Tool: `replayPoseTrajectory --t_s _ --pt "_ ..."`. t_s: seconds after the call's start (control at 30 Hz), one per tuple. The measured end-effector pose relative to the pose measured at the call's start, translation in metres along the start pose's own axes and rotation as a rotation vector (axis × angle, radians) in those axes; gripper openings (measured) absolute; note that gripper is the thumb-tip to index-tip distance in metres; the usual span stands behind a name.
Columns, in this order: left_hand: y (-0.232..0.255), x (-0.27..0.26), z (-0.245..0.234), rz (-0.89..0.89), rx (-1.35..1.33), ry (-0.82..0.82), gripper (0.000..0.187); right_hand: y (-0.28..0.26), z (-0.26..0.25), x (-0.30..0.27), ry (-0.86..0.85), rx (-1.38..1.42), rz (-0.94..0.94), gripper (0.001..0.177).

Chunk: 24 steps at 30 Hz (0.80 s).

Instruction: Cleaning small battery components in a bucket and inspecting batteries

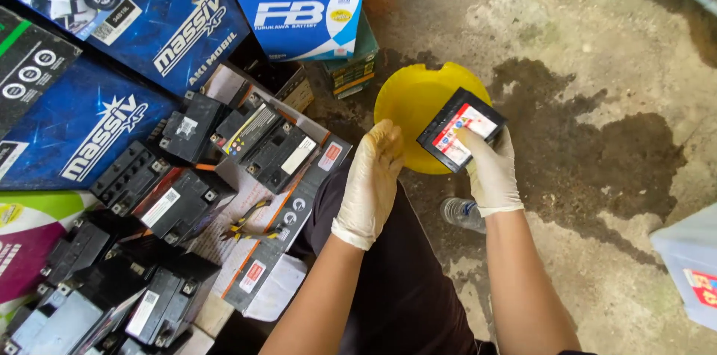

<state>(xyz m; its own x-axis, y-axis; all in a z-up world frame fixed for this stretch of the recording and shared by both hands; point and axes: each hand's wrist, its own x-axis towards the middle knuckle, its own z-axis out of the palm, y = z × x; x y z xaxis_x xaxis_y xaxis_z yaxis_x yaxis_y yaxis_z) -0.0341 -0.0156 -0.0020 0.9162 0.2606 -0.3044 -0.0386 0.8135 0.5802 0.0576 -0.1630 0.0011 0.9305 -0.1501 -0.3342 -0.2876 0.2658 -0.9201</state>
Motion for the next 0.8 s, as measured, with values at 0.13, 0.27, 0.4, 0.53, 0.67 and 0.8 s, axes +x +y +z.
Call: replayPoseTrajectory --t_s 0.13,0.27,0.4,0.53,0.67,0.8 --pt "-0.005 0.008 0.001 0.028 -0.034 0.063 0.075 -0.023 0.001 -0.029 -0.059 0.395 0.167 0.039" --pt "-0.004 0.006 -0.001 0.043 -0.138 0.039 0.083 -0.044 0.004 -0.044 -0.159 0.877 0.335 0.057" --pt "-0.001 0.006 -0.001 0.019 -0.188 0.019 0.086 -0.030 -0.016 -0.026 -0.755 0.994 0.246 0.095" --pt "0.001 0.006 0.001 -0.010 -0.202 0.013 0.088 -0.060 -0.015 -0.035 -0.948 1.016 0.306 0.074" --pt "0.002 0.007 0.003 -0.029 -0.162 0.022 0.088 -0.065 -0.008 -0.038 -1.300 1.236 0.479 0.055" --pt "0.012 0.001 0.012 -0.059 -0.147 0.052 0.087 -0.053 -0.024 -0.040 -0.899 0.962 0.159 0.101"
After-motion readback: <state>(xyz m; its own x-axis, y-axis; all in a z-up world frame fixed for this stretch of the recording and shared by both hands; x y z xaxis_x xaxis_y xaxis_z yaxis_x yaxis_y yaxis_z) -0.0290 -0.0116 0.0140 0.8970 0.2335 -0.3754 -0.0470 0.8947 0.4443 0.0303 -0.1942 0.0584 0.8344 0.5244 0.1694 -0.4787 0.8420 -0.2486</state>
